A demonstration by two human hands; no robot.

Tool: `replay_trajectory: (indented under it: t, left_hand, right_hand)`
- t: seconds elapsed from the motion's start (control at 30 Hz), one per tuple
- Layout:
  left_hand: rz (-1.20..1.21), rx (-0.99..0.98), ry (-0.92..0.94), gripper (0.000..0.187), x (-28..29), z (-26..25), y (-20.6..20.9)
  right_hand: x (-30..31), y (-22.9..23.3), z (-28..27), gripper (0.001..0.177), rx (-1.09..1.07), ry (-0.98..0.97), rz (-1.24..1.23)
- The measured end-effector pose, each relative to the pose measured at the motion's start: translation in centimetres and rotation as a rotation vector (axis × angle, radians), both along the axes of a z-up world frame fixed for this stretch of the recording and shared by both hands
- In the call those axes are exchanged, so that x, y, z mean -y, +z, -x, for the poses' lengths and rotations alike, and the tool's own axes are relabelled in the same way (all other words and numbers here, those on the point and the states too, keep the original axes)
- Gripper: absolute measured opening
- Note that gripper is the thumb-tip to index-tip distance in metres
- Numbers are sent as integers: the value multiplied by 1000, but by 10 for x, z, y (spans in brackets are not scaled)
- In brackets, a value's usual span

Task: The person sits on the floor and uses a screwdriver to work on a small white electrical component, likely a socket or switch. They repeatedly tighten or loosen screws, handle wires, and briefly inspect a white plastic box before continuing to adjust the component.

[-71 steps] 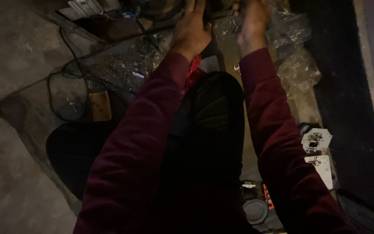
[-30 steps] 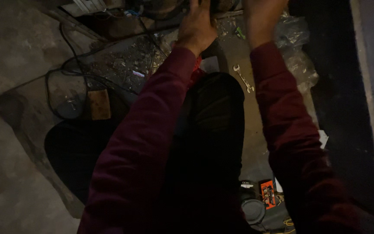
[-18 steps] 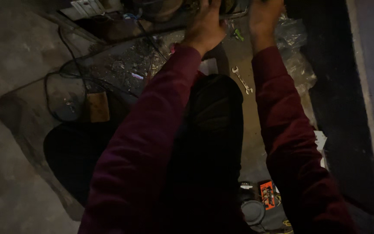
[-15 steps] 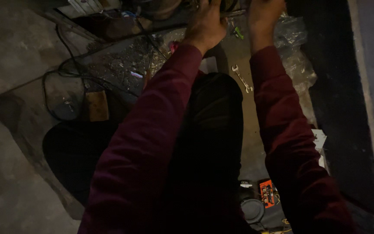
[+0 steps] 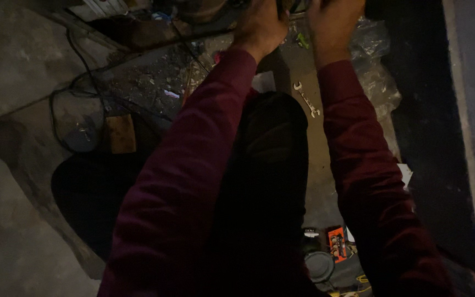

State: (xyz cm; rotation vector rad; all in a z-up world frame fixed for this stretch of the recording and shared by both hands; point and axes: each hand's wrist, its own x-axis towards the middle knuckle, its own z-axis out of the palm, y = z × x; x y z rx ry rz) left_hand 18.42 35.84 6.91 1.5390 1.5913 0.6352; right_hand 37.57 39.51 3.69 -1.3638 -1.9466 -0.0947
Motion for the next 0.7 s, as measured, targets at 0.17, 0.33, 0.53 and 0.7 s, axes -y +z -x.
replay_trajectory:
  t: [0.17,0.33,0.53,0.7]
  left_hand:
    - [8,-59,-2,42,-4,1,-4]
    - [-229,-83,-11,44,-4,-1,-25]
    - [-41,-5,-17,51,2,0,-30]
    - [-129,-35,-29,65,4,5,-21]
  right_hand:
    - [1,-7,0,14,-58,61,7]
    - [-9,-31,-22,21,-40,-4,406]
    - [-10,-67,-23,9,54,-45,-2]
    - [-20,-71,22,17,-237,-205,119]
